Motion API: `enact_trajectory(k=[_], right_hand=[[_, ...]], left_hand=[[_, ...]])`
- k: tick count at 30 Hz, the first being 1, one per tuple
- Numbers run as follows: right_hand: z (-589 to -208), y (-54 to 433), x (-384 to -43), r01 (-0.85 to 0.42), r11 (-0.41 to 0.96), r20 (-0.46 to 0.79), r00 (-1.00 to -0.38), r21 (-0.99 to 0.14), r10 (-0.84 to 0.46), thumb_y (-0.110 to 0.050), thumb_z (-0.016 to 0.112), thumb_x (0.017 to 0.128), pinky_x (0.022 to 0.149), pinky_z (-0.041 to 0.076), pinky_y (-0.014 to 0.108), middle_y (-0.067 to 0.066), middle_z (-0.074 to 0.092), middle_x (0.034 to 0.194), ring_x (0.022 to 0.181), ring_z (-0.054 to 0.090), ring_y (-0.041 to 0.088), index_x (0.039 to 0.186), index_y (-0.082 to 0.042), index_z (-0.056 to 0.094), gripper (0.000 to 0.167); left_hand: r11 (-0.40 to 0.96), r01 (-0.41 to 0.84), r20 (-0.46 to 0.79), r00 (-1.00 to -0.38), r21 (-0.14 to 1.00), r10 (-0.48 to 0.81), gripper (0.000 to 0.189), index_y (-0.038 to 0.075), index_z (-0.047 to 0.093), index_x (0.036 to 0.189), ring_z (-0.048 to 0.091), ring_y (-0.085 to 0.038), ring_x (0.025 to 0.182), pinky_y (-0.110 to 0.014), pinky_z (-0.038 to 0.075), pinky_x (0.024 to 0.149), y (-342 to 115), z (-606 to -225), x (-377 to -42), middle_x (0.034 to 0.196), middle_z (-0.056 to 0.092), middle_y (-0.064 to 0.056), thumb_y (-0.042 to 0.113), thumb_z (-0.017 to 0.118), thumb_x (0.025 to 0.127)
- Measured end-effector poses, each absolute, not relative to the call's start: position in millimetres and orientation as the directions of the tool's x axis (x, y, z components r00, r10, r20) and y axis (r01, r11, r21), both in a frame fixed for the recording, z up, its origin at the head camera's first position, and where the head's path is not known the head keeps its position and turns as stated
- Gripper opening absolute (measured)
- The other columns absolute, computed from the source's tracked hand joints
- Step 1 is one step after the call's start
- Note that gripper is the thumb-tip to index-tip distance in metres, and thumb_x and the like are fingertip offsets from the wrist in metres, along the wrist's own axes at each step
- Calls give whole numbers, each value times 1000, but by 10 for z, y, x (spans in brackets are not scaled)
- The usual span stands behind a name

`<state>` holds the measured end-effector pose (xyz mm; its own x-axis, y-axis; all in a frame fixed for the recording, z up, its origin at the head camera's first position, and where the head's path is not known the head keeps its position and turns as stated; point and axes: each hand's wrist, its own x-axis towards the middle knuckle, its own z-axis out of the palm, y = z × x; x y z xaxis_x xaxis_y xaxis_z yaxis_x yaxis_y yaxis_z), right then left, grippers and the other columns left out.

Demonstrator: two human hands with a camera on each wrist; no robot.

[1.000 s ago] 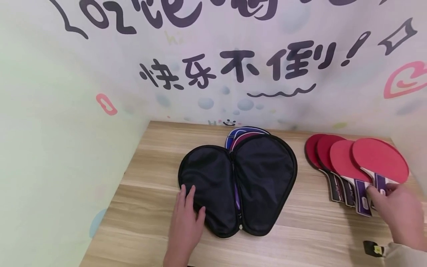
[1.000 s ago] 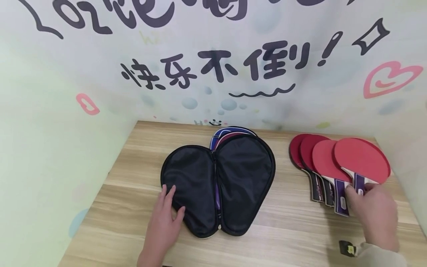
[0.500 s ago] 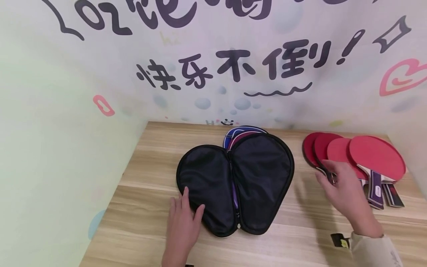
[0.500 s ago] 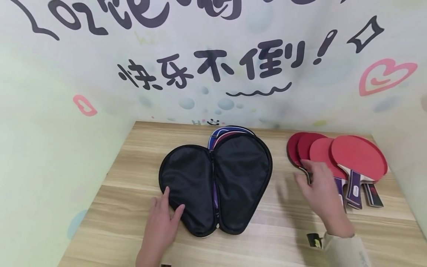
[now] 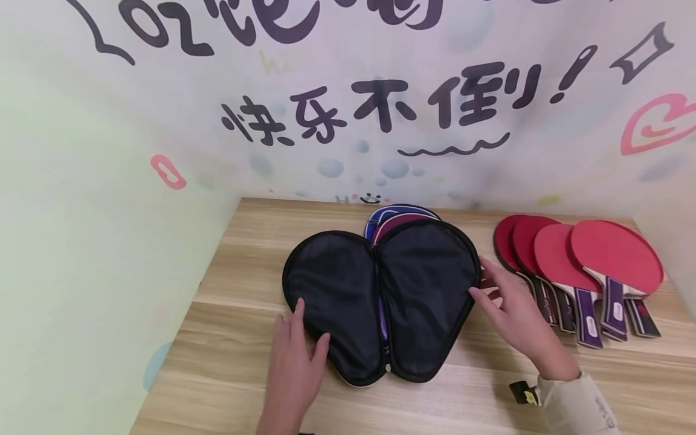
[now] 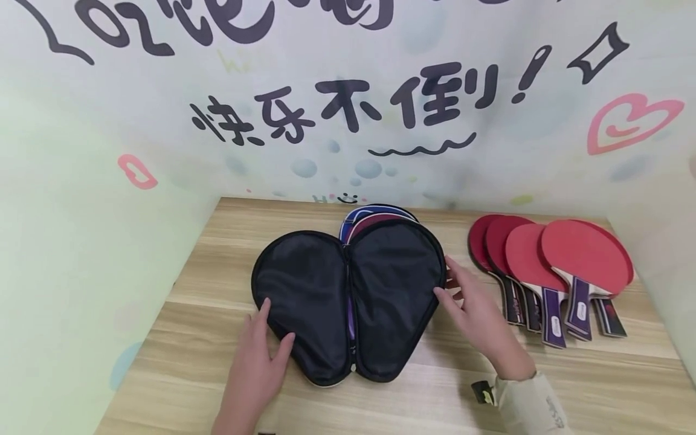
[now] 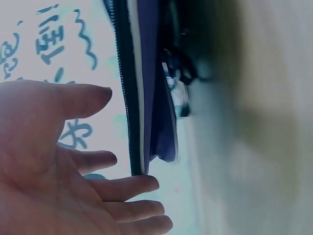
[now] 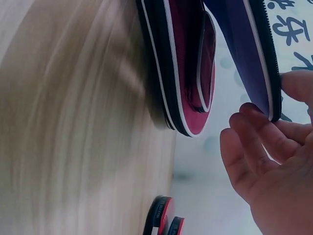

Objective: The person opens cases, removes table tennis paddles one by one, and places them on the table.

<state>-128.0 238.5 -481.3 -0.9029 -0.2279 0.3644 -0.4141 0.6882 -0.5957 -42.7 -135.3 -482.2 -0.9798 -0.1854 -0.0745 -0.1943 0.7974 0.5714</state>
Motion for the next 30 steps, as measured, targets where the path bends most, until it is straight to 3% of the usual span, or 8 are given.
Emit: enact_trajectory(k=[3,7,10,14,20,23,30], right_hand=[[-4839,2377,-1261,-403,693,361,-907,-598,-216,-3,73,91,72,51,11,12,72,103,90,60,-7,149,1,47,64],[-4861,2380,-1231,-374,684,327,-922,-626,-206,-5,73,92,72,49,9,13,72,102,91,59,-8,149,1,47,63],[-4868,2382,-1208,-343,677,292,-936,-651,-194,-7,71,94,74,48,7,15,72,105,92,58,-10,151,1,45,63],[-4866,2376,-1192,-293,670,236,-955,-682,-177,-11,68,97,74,49,7,17,72,109,89,58,-11,153,1,42,62],[-4840,2384,-1171,-191,677,127,-982,-710,-143,-24,60,104,73,52,17,18,68,118,85,60,-6,157,-4,37,62],[-4829,2398,-1159,-161,658,91,-986,-735,-140,-26,52,107,71,52,20,18,66,119,83,61,-1,159,-7,34,59],[-4807,2424,-1146,-154,593,77,-985,-791,-153,-22,38,112,69,46,21,5,69,87,72,59,10,160,-8,33,50]], left_hand=[[786,-171,-32,-981,594,-189,79,23,18,165,20,-46,156,-66,33,117,-1322,-4709,-386,165,30,-23,35,63,101],[772,-22,163,-973,635,-163,86,21,17,165,30,-36,155,-60,37,118,-1199,-4582,-334,168,29,-13,26,70,97],[789,129,330,-939,600,-97,94,16,19,164,39,-29,151,-53,41,116,-1063,-4540,-308,169,29,-7,21,76,91],[817,243,418,-908,523,2,103,12,16,165,46,-24,147,-45,47,111,-878,-4591,-272,169,29,-5,24,80,85],[788,379,424,-890,485,167,106,5,14,164,48,-25,146,-41,51,108,-648,-4778,-217,168,30,-11,27,80,83],[751,430,390,-887,501,247,107,6,12,164,45,-26,148,-41,51,108,-570,-4840,-211,171,23,-13,27,80,84],[725,456,302,-889,516,345,101,14,10,165,44,-28,149,-44,51,109,-473,-4936,-213,170,25,-11,33,75,90]])
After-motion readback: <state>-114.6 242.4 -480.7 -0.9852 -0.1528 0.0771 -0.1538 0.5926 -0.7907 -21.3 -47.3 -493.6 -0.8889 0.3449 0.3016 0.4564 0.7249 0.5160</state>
